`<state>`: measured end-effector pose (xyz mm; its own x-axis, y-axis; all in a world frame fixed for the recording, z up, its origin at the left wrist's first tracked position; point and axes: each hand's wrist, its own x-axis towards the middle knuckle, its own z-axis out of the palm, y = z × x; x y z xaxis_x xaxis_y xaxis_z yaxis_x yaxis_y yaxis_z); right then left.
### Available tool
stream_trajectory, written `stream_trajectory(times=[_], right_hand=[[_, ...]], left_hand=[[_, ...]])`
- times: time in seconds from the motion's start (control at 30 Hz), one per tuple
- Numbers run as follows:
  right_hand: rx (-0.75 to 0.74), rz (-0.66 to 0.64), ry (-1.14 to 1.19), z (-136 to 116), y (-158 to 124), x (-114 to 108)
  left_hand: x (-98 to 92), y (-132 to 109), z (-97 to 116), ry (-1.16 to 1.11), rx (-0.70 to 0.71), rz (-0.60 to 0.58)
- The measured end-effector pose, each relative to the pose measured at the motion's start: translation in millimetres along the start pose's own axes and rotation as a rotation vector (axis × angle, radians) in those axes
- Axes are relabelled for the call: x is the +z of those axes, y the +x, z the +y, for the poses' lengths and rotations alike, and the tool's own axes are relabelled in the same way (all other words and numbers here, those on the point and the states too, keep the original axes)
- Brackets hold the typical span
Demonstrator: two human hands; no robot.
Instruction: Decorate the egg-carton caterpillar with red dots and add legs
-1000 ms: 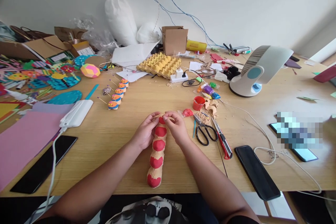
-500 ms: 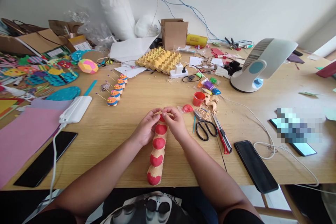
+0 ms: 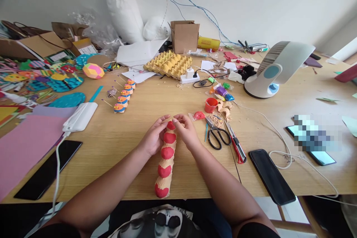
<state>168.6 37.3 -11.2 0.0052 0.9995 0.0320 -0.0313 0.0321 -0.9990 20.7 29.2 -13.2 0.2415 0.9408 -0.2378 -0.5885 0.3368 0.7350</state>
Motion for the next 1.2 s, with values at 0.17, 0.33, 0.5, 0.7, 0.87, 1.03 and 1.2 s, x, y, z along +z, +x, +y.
stream_trajectory(times=[0.17, 0.33, 0.5, 0.7, 0.87, 1.03, 1.2], right_hand=[[0.112, -0.039, -0.015, 0, -2, 5], [0.076, -0.041, -0.109, 0, -1, 5], [0.070, -0.056, -0.099, -6, -2, 2], [0.103, -0.077, -0.086, -10, -2, 0], [0.079, -0.085, -0.126, -9, 0, -4], [0.141, -0.102, -0.045, -9, 3, -7], [0.292, -0.092, 0.208, -13, 1, -8]], left_hand=[[-2.1, 2, -2, -0.022, -0.007, -0.023], [1.7, 0, -2, -0.009, -0.001, -0.016], [1.6, -1, -2, -0.003, 0.011, -0.038], [0.8, -2, -1, -0.029, 0.013, -0.053], [0.0, -3, 0, -0.039, 0.005, -0.067], [0.3, -3, 1, -0.041, 0.005, -0.051], [-1.9, -2, 0, -0.051, 0.006, -0.051]])
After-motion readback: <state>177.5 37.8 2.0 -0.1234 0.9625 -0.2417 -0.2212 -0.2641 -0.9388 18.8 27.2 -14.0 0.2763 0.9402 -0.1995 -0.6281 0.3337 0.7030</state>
